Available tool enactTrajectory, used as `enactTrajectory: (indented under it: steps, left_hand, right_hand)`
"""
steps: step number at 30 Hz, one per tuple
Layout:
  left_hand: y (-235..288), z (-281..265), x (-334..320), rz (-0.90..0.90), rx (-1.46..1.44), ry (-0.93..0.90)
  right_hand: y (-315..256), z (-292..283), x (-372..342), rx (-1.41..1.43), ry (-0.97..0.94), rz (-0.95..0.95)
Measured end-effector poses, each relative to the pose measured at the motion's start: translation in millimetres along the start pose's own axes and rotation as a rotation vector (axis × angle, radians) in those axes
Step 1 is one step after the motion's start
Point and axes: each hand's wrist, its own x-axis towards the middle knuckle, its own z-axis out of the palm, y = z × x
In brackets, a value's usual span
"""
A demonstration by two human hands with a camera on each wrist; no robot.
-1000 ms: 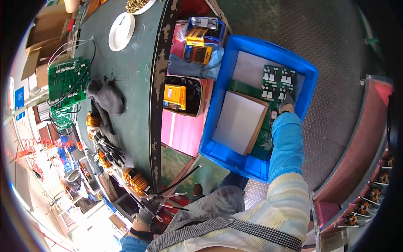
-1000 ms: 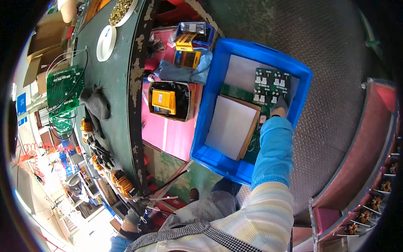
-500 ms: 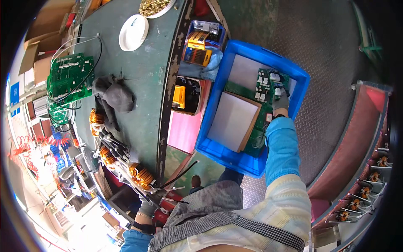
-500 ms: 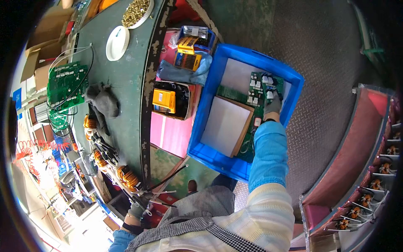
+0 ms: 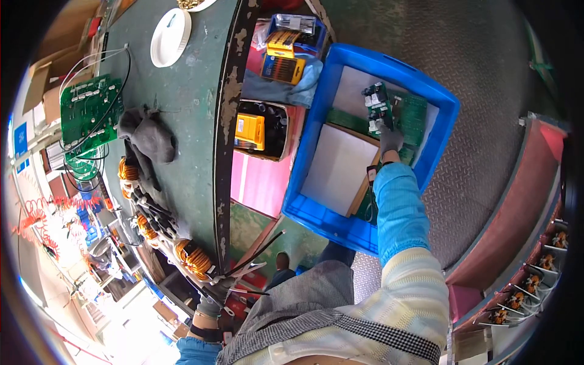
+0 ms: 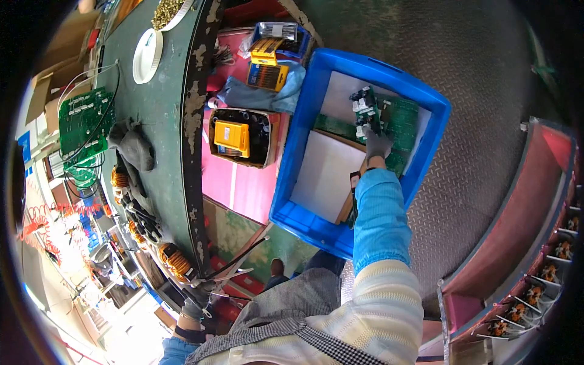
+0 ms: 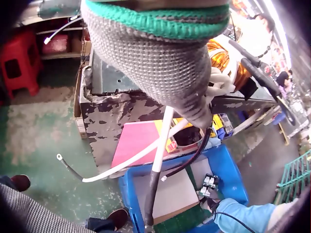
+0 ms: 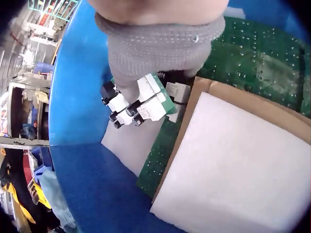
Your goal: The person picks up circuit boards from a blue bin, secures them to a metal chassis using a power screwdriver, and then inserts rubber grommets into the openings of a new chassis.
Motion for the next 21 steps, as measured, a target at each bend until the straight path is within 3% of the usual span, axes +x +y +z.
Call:
enactTrajectory:
  steps: [1,3,6,9,12,13,15,18,19,20,21]
  left_hand:
    - [4,-1,0,0.019,0.022,0.015]
    - [64,-14,14,0.057,-0.116,0.125]
    - [61,-13,13,-0.06,-0.271,0.103]
    - [30,-1,12,0.007,-0.127,0.111]
    - [38,-2,14,0.016,-0.216,0.166]
    - [35,0,14,0.092,-0.163,0.188]
    - [24,-1,11,0.378,0.281,0.189]
    - [3,10,8,0.065,0.195,0.139]
    - [43,-3,15,-0.158,-0.217,0.18]
    - [59,-7,21,-0.217,-0.331,0.223]
    - [65,-10,24,-0.214,-0.348,0.256]
  right_hand:
    - [-1,-1,-1,0.021,-0.085,0.03]
    - [-7,-9,-2,0.069,-0.252,0.088]
    - [-31,-18,-14,-0.178,-0.138,0.065]
    - [-24,-14,-19,0.276,-0.236,-0.171]
    - [-26,-14,-22,0.006,-0.138,-0.328]
    - [-41,-32,-39,0.091,-0.252,-0.325]
    - [-29,-30,-41,0.259,-0.257,-0.323]
    - [-32,-57,-64,0.329,-0.247,-0.229]
    - [-37,-74,-82,0.331,-0.198,-0.246]
    - [-40,-90,-99,0.335,-0.149,-0.265]
    - [-40,-105,-110,0.538,-0.186,-0.333]
